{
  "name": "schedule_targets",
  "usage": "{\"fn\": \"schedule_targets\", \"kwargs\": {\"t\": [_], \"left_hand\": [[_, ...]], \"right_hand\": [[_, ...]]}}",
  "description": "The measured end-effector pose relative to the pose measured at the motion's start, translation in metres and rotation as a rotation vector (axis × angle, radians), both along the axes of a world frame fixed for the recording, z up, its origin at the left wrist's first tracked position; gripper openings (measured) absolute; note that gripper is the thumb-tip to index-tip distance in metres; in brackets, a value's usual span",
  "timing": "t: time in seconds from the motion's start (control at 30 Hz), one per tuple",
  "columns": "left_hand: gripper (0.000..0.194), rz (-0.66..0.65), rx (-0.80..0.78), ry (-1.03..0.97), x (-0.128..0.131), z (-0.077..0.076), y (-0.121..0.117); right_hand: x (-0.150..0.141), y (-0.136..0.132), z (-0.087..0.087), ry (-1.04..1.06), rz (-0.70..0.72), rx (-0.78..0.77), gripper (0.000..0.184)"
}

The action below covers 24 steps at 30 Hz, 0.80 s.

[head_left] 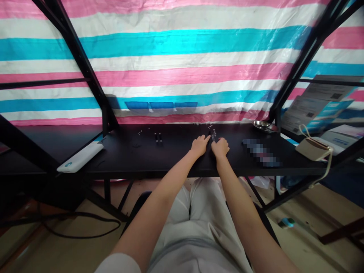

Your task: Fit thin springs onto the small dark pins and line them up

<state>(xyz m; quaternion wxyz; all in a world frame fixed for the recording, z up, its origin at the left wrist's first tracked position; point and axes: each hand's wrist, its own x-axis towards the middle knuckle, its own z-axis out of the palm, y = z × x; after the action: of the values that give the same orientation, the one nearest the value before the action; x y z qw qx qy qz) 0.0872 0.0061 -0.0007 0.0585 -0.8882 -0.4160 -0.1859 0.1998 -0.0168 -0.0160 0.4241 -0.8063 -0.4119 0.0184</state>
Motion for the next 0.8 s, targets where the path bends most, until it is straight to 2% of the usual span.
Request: {"fn": "schedule_targets", "kwargs": {"t": [0.1,0.2,0.43,0.53,0.7,0.8], "left_hand": [[0.028,0.037,0.029,-0.048,-0.002,0.003,0.001],[0.019,0.024,0.014,-0.1,-0.015,0.008,0.002],[0.014,-0.008,0.011,-0.33,-0.08,0.009,0.007],[0.013,0.049,0.005,-0.446,-0.1,0.005,0.004],[0.012,0.128,-0.013,-0.628,-0.109,0.001,-0.001],[0.01,0.154,-0.013,-0.693,-0.111,0.002,0.0]], "right_hand": [[0.0,0.0,-0.003,-0.059,0.045,-0.07,0.03],[0.001,0.001,-0.004,-0.088,0.058,-0.095,0.028],[0.0,0.006,-0.007,-0.13,0.033,-0.097,0.02],[-0.001,0.005,-0.006,-0.144,0.028,-0.114,0.019],[-0.002,0.001,0.0,-0.139,0.082,-0.196,0.018],[-0.007,-0.001,0.001,-0.144,0.213,-0.223,0.016]]}}
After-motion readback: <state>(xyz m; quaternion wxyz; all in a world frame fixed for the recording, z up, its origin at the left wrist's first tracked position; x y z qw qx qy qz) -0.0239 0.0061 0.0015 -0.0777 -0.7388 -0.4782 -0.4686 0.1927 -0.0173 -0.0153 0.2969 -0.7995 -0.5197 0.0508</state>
